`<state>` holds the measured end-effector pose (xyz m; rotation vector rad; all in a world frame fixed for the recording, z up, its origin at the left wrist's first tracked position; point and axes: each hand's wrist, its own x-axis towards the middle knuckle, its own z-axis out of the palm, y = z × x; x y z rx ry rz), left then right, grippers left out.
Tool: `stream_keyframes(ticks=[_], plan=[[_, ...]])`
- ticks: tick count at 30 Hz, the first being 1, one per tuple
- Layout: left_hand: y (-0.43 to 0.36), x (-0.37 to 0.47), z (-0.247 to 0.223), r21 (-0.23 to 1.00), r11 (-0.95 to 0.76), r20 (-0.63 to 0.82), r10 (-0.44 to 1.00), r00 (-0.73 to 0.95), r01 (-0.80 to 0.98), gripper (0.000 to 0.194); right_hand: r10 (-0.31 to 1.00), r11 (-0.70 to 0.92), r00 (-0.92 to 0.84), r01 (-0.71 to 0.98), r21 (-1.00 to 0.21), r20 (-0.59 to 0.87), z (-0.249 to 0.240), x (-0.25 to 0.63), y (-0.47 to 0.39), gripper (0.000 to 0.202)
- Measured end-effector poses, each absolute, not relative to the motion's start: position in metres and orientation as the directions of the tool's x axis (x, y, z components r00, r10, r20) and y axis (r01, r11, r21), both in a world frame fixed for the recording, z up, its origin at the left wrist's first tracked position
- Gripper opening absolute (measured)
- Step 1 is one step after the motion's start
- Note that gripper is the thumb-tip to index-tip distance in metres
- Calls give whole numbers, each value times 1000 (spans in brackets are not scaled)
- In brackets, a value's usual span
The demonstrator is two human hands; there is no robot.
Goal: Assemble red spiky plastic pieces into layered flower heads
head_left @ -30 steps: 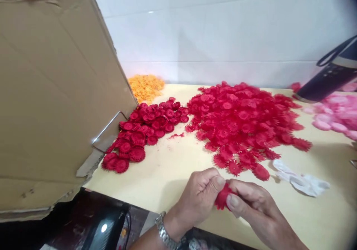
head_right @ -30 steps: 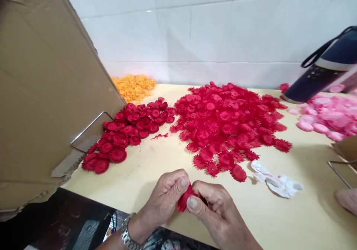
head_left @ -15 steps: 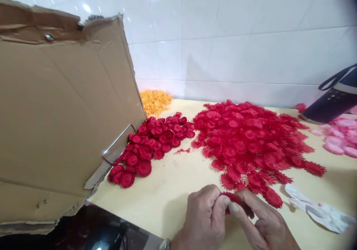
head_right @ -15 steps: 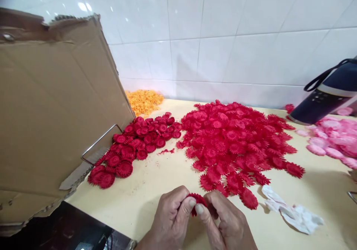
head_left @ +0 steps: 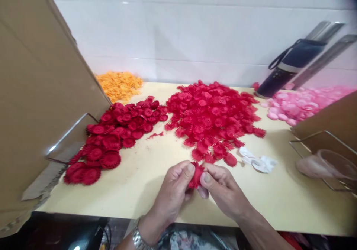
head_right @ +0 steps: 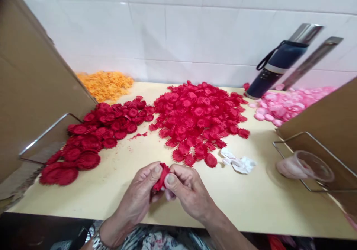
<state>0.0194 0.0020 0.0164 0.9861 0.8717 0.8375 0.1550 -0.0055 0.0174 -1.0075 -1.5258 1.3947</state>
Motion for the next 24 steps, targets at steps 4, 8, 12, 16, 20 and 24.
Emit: stream_keyframes(ticks=[4, 8, 12, 16, 20, 24], plan=[[5, 10, 25, 971, -90, 25, 959, 281, 222, 37, 949, 189, -300, 300, -935, 95, 22, 163, -2, 34], [7, 4, 28, 874, -269, 121, 927, 356, 405, 33, 942, 269, -301, 417, -868, 148, 29, 168, -4, 24], [7, 5, 23, 953, -133, 0, 898, 441, 272, 37, 931, 243, -340, 294, -925, 137, 24, 166, -6, 31], [5, 14, 13, 976, 208, -156, 867, 474, -59, 41, 945, 133, -304, 18, -991, 122, 15, 162, -8, 33], [-1, 20, 10, 924, 348, -259, 873, 413, -157, 36, 966, 121, -233, 9, -993, 115, 14, 160, -8, 32], [-7, 22, 16, 977, 187, -147, 941, 303, -106, 23, 973, 231, -57, 324, -917, 224, 14, 158, -9, 30]])
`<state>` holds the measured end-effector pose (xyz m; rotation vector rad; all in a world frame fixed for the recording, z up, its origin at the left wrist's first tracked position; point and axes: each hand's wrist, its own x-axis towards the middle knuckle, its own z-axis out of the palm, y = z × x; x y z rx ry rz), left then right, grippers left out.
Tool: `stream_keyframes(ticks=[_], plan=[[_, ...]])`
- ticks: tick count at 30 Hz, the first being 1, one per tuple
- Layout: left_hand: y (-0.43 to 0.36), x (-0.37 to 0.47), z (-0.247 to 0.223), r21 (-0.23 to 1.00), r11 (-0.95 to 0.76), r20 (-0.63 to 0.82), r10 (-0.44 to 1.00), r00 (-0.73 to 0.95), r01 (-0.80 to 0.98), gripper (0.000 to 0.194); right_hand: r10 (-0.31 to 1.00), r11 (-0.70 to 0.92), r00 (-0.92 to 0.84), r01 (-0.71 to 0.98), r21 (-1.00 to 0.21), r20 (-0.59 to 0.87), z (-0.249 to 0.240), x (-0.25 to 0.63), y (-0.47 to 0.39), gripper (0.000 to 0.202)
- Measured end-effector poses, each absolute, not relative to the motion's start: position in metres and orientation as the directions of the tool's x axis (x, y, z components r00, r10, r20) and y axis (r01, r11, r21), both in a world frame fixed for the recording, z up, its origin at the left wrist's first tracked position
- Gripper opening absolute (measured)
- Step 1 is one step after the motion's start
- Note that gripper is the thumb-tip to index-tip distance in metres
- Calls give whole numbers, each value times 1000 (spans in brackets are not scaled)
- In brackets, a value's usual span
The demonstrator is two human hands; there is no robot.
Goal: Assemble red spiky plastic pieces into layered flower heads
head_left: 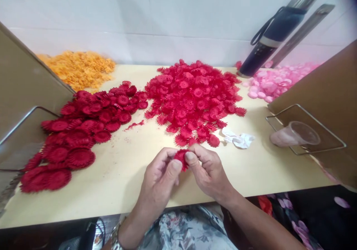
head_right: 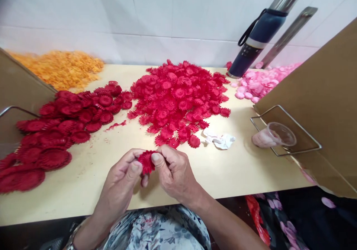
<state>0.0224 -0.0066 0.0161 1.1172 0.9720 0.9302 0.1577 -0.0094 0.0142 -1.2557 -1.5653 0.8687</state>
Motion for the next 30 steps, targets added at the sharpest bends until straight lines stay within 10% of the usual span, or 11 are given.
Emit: stream_keyframes(ticks=[11, 21, 30], plan=[[-5, 26, 21, 975, 194, -215, 944, 252, 107, 15, 899, 416, -144, 569, -709, 412, 16, 171, -12, 18], [-1, 32, 17, 761, 561, -426, 811, 402, -326, 24, 941, 333, -145, 245, -911, 305, 18, 166, -24, 25], [2, 34, 18, 954, 295, -267, 917, 296, -54, 22, 976, 215, -117, 348, -913, 185, 10, 182, -16, 29]])
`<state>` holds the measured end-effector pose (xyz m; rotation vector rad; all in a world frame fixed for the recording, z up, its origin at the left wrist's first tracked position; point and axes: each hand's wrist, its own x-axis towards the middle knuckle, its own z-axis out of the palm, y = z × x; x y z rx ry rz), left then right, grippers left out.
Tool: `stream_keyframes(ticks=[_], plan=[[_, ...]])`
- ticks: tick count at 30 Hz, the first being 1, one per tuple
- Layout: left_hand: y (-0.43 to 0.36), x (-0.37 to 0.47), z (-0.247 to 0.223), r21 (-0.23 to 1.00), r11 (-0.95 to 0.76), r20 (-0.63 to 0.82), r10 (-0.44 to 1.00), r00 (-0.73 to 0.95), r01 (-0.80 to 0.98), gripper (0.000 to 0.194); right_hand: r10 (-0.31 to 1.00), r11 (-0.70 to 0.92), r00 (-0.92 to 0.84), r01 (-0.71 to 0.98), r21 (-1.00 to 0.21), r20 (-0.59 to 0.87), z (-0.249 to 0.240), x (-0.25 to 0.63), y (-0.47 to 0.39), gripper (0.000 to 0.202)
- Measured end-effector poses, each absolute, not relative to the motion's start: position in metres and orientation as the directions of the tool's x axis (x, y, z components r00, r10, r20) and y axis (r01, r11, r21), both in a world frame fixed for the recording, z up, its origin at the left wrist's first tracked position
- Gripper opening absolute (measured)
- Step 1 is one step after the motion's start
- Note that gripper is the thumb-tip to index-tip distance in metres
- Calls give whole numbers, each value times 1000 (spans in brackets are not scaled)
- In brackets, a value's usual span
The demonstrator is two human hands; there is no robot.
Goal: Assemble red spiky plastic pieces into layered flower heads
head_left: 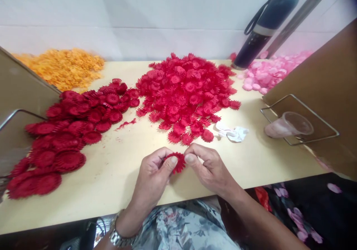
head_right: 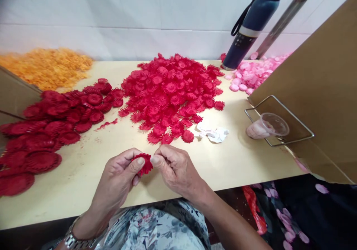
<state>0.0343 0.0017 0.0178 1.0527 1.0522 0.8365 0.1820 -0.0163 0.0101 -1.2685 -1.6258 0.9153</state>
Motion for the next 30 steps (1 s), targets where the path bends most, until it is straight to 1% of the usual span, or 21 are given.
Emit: stream_keyframes(ticks=[3, 5, 6, 8, 10, 12, 15, 17, 19, 22, 25, 27, 30], plan=[[3, 34, 19, 978, 194, -209, 921, 330, 77, 22, 951, 311, -154, 466, -828, 270, 13, 189, -16, 25], [3, 34, 20, 977, 194, -213, 899, 384, 87, 22, 929, 368, -214, 483, -794, 301, 14, 190, -16, 26], [4, 34, 20, 973, 217, -227, 882, 412, 74, 22, 922, 384, -238, 463, -799, 305, 15, 190, -17, 27], [5, 34, 19, 951, 309, -286, 841, 459, 25, 23, 922, 375, -250, 383, -844, 296, 15, 188, -19, 29], [6, 34, 16, 905, 424, -360, 797, 485, -24, 25, 933, 337, -229, 292, -895, 276, 13, 185, -21, 29], [7, 35, 13, 859, 506, -405, 766, 500, -79, 26, 947, 294, -198, 228, -928, 252, 11, 182, -23, 30], [7, 39, 12, 829, 535, -400, 773, 493, -165, 24, 975, 203, -131, 189, -961, 181, 6, 182, -23, 31], [7, 40, 14, 844, 506, -388, 805, 448, -177, 21, 984, 170, -96, 229, -959, 151, 4, 185, -22, 32], [7, 40, 17, 884, 451, -375, 840, 393, -120, 19, 980, 196, -95, 308, -931, 174, 6, 191, -19, 31], [9, 37, 22, 925, 378, -356, 846, 398, 24, 20, 952, 303, -169, 410, -861, 254, 12, 197, -16, 24], [11, 34, 28, 937, 328, -346, 821, 454, 120, 21, 902, 422, -284, 430, -798, 324, 15, 199, -14, 21], [11, 34, 29, 938, 322, -344, 809, 477, 130, 21, 881, 468, -306, 444, -764, 361, 13, 198, -15, 22], [5, 34, 27, 938, 338, -338, 829, 445, 83, 20, 868, 488, -225, 541, -685, 442, 8, 194, -15, 24]])
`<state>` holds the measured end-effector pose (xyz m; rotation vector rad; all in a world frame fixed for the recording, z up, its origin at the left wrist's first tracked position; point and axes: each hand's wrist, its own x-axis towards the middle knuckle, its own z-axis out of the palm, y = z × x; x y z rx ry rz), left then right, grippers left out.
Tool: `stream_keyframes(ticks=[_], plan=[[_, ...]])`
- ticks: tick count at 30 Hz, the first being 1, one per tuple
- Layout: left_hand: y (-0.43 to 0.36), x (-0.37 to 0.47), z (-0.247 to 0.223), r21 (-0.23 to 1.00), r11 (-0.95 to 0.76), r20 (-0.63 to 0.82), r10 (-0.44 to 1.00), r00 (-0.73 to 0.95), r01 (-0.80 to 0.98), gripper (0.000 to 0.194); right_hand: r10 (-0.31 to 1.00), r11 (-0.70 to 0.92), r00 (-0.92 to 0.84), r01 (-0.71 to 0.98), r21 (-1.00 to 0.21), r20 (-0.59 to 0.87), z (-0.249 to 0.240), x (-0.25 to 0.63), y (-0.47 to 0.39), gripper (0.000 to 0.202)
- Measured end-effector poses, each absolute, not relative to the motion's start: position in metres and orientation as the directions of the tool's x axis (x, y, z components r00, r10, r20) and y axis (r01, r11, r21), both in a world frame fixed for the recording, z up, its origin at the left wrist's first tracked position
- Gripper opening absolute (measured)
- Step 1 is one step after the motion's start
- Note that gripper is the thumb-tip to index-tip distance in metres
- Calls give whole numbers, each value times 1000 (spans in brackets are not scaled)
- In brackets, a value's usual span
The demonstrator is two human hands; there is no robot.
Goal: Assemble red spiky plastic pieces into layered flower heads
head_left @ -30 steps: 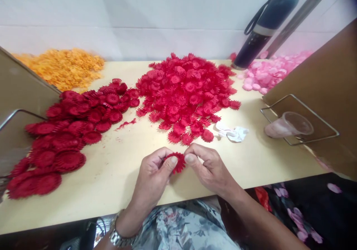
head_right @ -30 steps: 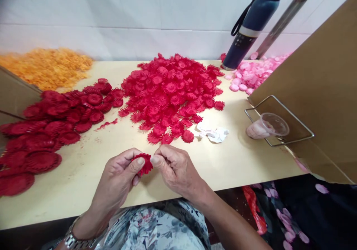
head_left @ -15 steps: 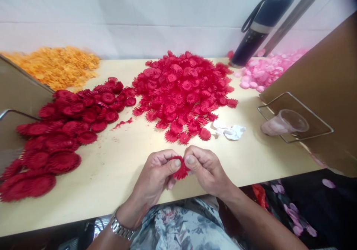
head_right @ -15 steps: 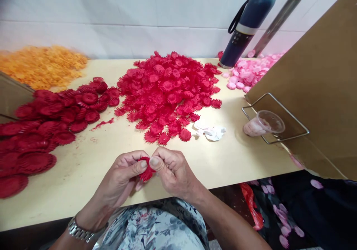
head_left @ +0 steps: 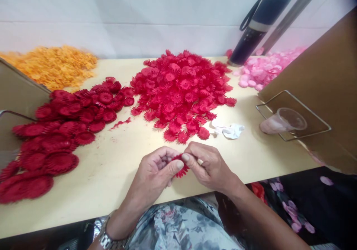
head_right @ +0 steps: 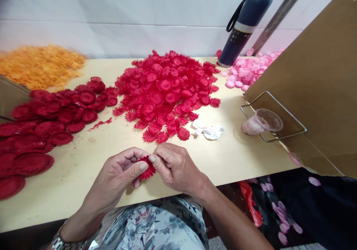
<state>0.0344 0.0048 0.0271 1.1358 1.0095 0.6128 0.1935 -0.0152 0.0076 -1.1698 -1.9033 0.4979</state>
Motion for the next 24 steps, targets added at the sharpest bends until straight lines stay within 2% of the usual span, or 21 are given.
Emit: stream_keyframes(ticks=[4, 6, 8, 10, 14, 16, 17, 21, 24], plan=[[-8, 39, 14, 938, 345, -333, 855, 397, 42, 21, 818, 474, -107, 681, -558, 565, 1, 188, -16, 26], [-12, 42, 7, 940, 342, -313, 873, 373, -14, 22, 804, 486, -99, 679, -551, 587, 1, 186, -18, 27], [-13, 45, 4, 928, 355, -301, 893, 334, -111, 24, 817, 499, -99, 615, -611, 568, 2, 184, -21, 25], [-12, 47, 4, 892, 401, -326, 890, 319, -208, 25, 858, 478, -89, 498, -724, 506, 5, 181, -24, 24], [-8, 49, 10, 808, 518, -396, 830, 393, -281, 29, 942, 333, -104, 183, -925, 318, 6, 177, -29, 28], [-7, 47, 12, 811, 524, -398, 820, 411, -259, 29, 962, 250, -143, 100, -963, 235, 5, 179, -28, 31], [-7, 46, 12, 830, 505, -391, 829, 400, -236, 28, 966, 227, -156, 110, -968, 208, 4, 182, -28, 32], [-5, 39, 11, 948, 319, -299, 900, 318, -12, 26, 965, 255, -141, 303, -918, 222, 8, 193, -24, 28], [-5, 36, 14, 972, 188, -227, 906, 357, 141, 29, 951, 310, -152, 433, -846, 271, 14, 197, -23, 21]])
